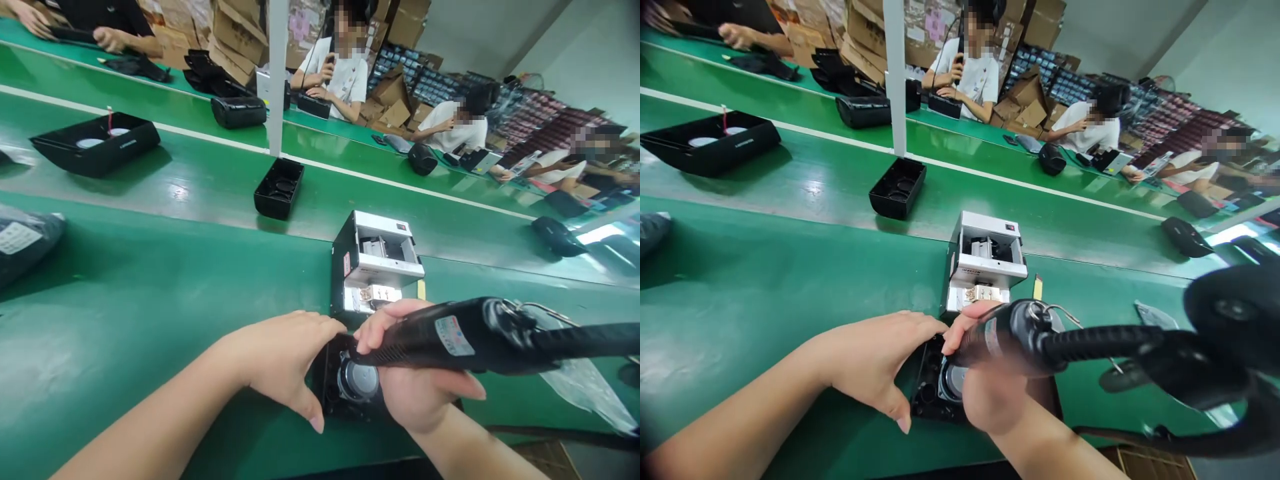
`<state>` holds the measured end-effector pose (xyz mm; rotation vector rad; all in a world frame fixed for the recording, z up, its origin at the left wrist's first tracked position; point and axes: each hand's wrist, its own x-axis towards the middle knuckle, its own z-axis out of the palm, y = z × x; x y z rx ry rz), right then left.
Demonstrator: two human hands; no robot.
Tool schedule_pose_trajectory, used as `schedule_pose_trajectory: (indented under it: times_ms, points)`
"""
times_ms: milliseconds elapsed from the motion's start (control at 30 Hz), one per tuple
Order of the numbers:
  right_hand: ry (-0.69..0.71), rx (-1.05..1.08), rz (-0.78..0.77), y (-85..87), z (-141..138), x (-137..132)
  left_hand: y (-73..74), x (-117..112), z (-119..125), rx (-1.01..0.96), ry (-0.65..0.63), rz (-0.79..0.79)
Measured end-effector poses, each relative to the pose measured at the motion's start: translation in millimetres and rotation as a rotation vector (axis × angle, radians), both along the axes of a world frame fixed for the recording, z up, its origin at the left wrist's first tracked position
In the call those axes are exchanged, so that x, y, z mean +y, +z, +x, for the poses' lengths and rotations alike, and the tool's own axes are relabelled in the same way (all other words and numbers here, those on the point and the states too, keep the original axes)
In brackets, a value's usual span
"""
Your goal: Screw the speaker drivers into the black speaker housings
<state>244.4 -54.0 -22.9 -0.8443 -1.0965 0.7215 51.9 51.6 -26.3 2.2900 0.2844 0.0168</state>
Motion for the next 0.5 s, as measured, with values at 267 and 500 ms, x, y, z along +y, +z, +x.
schedule_pose_trajectory:
  times_ms: [267,500]
  points:
    - [-0.151,0.028,-0.053,80.2,22.0,-2.6,-0.9,-6.7,0.9,0.105,0.033,0.013]
    - [-0.340,-0.091,0.050,99.1,32.4,47.3,2.2,-5.9,1.9,0.162,0.037,-0.012]
